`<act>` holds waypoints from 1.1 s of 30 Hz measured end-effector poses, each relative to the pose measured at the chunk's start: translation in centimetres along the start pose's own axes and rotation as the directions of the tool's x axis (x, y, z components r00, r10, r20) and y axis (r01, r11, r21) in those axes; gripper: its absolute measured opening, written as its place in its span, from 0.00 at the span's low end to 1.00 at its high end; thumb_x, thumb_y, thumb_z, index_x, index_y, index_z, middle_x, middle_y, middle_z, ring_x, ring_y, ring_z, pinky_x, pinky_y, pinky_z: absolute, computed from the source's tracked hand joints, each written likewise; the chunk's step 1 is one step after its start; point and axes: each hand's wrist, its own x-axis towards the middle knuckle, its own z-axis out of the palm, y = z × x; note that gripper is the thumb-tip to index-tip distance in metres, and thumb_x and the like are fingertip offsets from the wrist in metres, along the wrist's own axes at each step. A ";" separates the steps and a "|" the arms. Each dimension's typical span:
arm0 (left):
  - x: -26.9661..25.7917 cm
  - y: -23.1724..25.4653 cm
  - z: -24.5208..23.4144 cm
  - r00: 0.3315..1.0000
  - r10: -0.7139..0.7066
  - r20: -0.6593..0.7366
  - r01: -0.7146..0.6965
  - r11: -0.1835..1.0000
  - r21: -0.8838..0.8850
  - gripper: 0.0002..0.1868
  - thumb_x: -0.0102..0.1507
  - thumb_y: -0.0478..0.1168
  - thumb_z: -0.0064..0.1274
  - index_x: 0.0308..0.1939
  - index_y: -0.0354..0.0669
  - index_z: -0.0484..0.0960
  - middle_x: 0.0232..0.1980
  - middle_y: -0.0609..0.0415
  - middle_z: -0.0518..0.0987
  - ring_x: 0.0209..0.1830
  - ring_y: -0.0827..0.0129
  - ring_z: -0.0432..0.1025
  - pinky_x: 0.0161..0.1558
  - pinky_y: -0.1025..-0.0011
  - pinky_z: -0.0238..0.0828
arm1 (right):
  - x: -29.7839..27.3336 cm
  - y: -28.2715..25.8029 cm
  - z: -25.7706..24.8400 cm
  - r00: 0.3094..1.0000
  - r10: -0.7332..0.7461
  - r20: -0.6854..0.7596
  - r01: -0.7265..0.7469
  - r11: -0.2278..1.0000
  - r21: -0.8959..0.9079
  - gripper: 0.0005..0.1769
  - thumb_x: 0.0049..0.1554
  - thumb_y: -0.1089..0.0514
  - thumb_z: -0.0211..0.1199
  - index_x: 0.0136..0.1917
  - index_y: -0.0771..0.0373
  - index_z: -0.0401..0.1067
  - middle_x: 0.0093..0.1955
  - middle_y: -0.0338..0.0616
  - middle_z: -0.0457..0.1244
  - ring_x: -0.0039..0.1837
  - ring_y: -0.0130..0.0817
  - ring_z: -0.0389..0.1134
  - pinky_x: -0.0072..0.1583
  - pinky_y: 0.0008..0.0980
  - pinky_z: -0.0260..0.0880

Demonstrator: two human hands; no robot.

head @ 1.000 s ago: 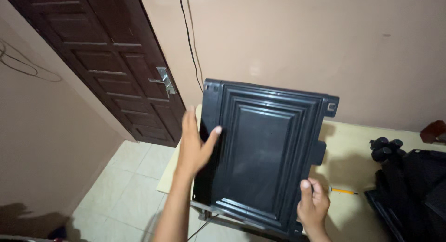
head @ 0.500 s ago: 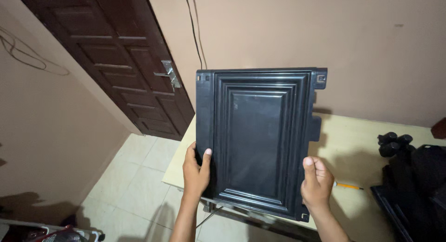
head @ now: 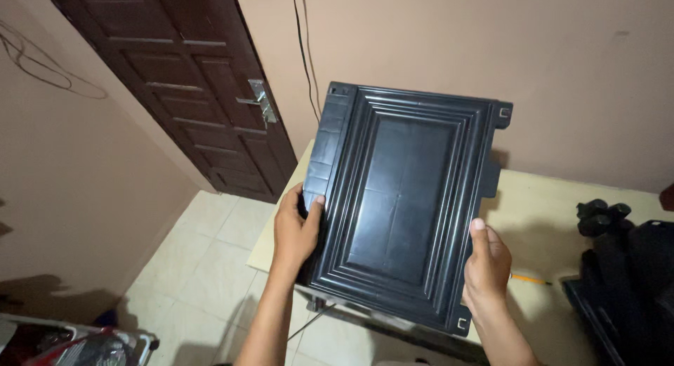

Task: The person disassembles a black plastic enclosure using a utility knife to pry open clips, then separates the lid and base. They then attach small black feet to a long plastic frame component.

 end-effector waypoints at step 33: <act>9.3 -2.0 7.0 0.944 -0.205 0.259 0.066 0.885 0.461 0.31 0.64 0.53 0.54 0.68 0.41 0.73 0.56 0.38 0.79 0.58 0.45 0.73 0.58 0.54 0.70 | 12.1 10.2 -9.7 0.960 0.280 -0.008 -0.274 0.936 -0.221 0.27 0.66 0.48 0.52 0.67 0.72 0.69 0.47 0.53 0.69 0.40 0.34 0.70 0.43 0.32 0.73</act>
